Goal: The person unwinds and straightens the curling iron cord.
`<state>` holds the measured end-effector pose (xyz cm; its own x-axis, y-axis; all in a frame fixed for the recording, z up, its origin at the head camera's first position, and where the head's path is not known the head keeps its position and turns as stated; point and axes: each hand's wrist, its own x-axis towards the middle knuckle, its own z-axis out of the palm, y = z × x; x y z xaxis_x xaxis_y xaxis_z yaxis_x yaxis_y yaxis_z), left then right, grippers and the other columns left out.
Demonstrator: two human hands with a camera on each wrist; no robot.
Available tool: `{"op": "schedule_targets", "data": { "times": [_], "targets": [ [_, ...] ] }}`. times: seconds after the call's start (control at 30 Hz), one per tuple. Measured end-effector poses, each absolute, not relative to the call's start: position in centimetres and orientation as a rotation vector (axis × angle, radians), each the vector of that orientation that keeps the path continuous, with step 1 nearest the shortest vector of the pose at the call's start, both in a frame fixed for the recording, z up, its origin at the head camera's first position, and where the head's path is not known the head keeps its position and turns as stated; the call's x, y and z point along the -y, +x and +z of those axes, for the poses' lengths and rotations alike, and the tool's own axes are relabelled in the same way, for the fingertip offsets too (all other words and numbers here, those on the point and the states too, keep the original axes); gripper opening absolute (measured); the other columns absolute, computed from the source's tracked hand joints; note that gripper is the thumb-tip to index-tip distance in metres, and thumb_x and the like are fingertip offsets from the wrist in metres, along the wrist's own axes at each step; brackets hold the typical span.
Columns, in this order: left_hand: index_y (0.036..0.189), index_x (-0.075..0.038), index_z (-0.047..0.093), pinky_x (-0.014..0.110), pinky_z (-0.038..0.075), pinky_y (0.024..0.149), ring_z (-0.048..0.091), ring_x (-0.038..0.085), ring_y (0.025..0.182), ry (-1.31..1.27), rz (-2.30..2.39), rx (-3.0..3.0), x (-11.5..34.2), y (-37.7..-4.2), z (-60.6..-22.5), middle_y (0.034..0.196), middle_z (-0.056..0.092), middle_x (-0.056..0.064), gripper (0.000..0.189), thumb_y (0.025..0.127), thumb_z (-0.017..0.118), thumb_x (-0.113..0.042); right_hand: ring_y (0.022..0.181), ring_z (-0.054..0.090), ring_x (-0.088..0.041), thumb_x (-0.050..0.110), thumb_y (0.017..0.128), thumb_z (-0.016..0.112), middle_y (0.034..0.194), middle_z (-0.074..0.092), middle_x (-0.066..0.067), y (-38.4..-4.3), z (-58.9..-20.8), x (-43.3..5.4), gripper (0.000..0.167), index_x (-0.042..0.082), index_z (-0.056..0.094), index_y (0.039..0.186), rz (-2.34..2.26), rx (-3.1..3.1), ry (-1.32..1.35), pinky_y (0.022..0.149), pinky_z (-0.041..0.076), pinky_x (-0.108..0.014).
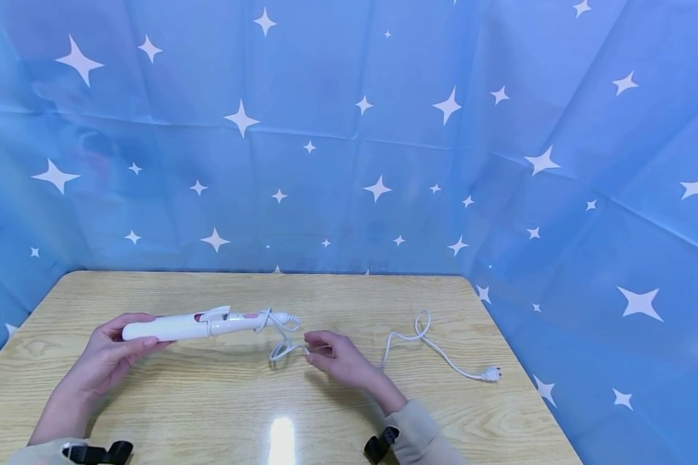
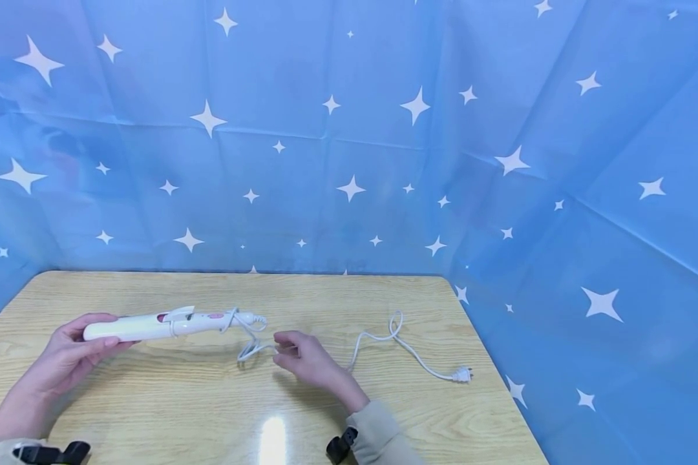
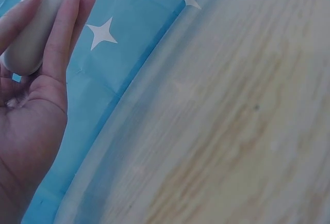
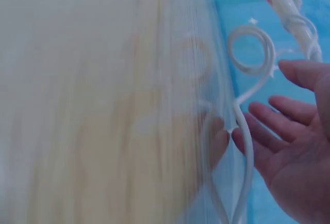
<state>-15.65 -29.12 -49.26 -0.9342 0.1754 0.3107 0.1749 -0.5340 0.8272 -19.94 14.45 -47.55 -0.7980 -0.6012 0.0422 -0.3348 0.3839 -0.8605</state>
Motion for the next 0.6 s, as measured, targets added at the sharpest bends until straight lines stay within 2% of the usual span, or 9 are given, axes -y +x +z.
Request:
{"op": "schedule_targets", "data": {
  "times": [0.13, 0.27, 0.4, 0.5, 0.6],
  "targets": [
    [0.126, 0.002, 0.07, 0.042, 0.06, 0.093, 0.061, 0.024, 0.113, 0.588, 2.693, -1.518, 29.1, -15.7, -49.2, 0.123, 0.058, 0.01, 0.052, 0.093, 0.042, 0.03, 0.131, 0.055, -0.035, 0.014, 0.103, 0.062, 0.143, 0.056, -0.02, -19.9, -47.9, -13.6, 0.052, -0.005, 0.045, 0.149, -1.401, -2.316, -0.847, 0.115, 0.048, -0.039],
    [0.127, 0.003, 0.068, 0.043, 0.06, 0.093, 0.062, 0.023, 0.114, 0.6, 2.701, -1.502, 29.0, -15.8, -49.1, 0.123, 0.062, 0.011, 0.051, 0.093, 0.042, 0.03, 0.13, 0.056, -0.036, 0.008, 0.104, 0.057, 0.138, 0.059, -0.022, -20.0, -48.3, -13.2, 0.049, -0.007, 0.043, 0.148, -1.458, -2.245, -0.9, 0.115, 0.047, -0.033],
    [0.127, 0.004, 0.068, 0.044, 0.059, 0.095, 0.063, 0.023, 0.114, 0.605, 2.732, -1.455, 29.0, -15.8, -49.1, 0.124, 0.063, 0.012, 0.052, 0.092, 0.04, 0.031, 0.12, 0.063, -0.032, 0.004, 0.105, 0.052, 0.126, 0.066, -0.022, -20.0, -48.4, -13.0, 0.041, -0.006, 0.047, 0.145, -1.494, -2.206, -0.902, 0.105, 0.053, -0.027],
    [0.127, 0.004, 0.068, 0.044, 0.059, 0.094, 0.064, 0.024, 0.114, 0.625, 2.747, -1.44, 29.1, -15.8, -49.2, 0.124, 0.064, 0.013, 0.053, 0.092, 0.039, 0.032, 0.106, 0.066, -0.027, 0.005, 0.104, 0.054, 0.116, 0.068, -0.018, -19.7, -48.3, -13.1, 0.038, -0.006, 0.052, 0.141, -1.491, -2.2, -0.871, 0.092, 0.059, -0.026],
    [0.127, 0.005, 0.067, 0.043, 0.059, 0.094, 0.063, 0.023, 0.115, 0.643, 2.74, -1.458, 29.3, -15.8, -49.3, 0.124, 0.063, 0.013, 0.052, 0.093, 0.039, 0.032, 0.093, 0.066, -0.024, 0.008, 0.103, 0.058, 0.109, 0.069, -0.017, -19.4, -48.0, -13.4, 0.035, -0.007, 0.058, 0.135, -1.483, -2.197, -0.863, 0.079, 0.06, -0.023]
  ]
}}
